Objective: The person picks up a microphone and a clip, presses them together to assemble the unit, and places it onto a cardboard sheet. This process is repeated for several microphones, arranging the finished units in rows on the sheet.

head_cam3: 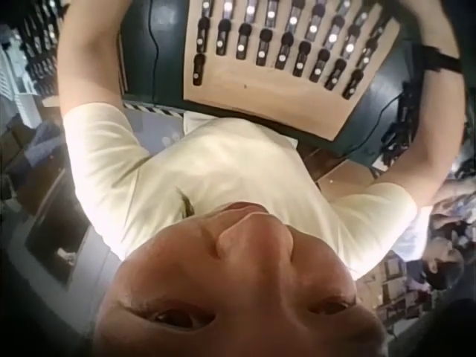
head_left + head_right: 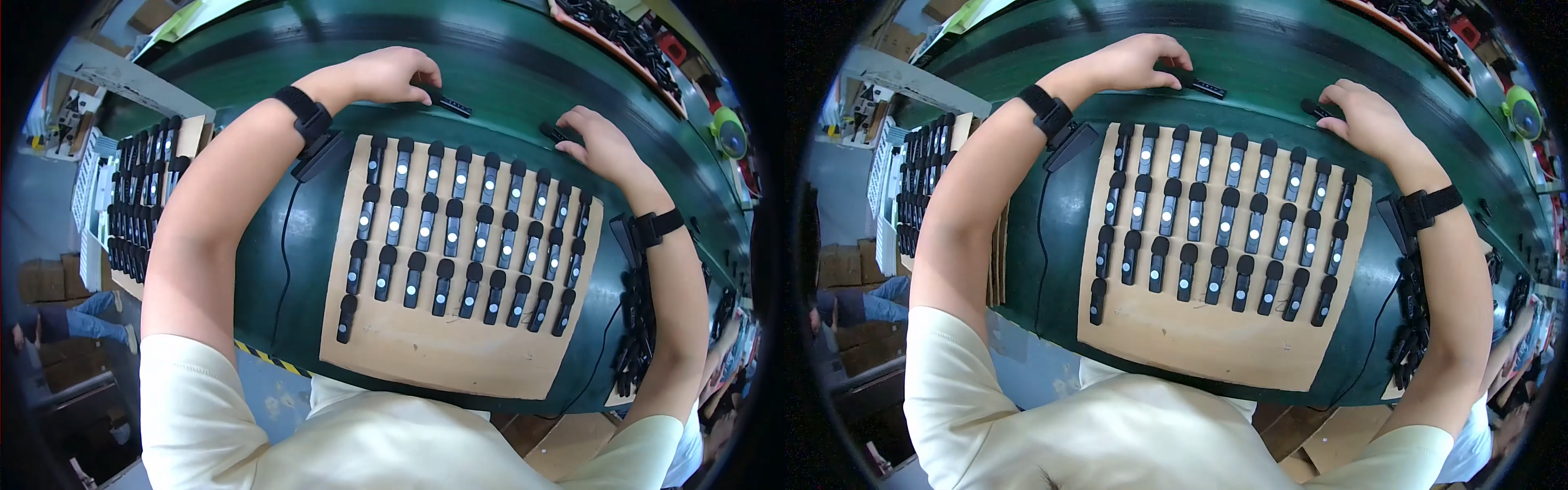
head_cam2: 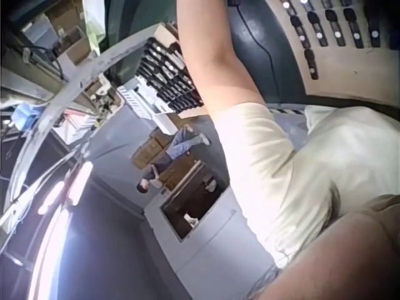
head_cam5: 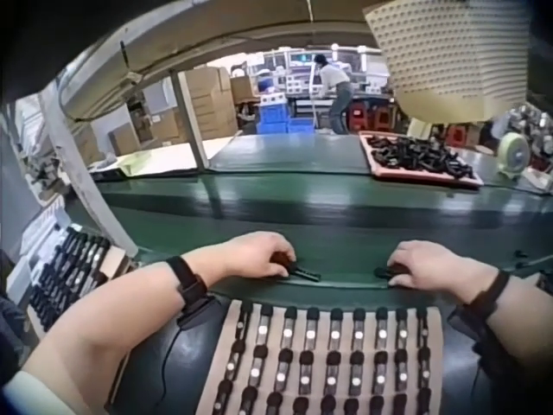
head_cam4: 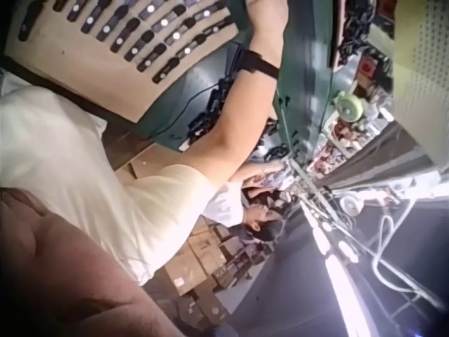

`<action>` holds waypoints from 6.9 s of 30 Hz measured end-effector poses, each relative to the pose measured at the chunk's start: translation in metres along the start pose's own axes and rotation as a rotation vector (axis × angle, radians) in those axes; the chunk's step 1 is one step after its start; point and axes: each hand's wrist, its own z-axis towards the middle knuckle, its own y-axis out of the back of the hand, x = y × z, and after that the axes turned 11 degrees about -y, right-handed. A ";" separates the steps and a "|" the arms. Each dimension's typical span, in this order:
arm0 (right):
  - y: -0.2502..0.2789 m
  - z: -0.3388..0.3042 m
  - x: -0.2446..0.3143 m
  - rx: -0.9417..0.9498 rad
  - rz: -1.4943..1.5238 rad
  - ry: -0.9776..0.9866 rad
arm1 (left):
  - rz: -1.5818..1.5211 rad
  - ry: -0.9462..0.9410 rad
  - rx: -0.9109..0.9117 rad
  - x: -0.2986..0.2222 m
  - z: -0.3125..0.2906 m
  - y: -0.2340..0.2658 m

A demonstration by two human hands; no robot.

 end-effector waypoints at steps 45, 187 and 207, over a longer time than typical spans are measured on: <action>-0.022 -0.233 0.241 -0.287 1.158 -0.026 | -0.844 0.087 -0.674 -0.285 -0.200 -0.057; 0.019 -0.208 0.097 -0.350 0.923 -0.372 | -0.798 0.195 -0.510 -0.102 -0.049 0.039; -0.026 -0.233 0.231 -0.286 1.213 -0.079 | -0.896 0.110 -0.656 -0.277 -0.188 -0.057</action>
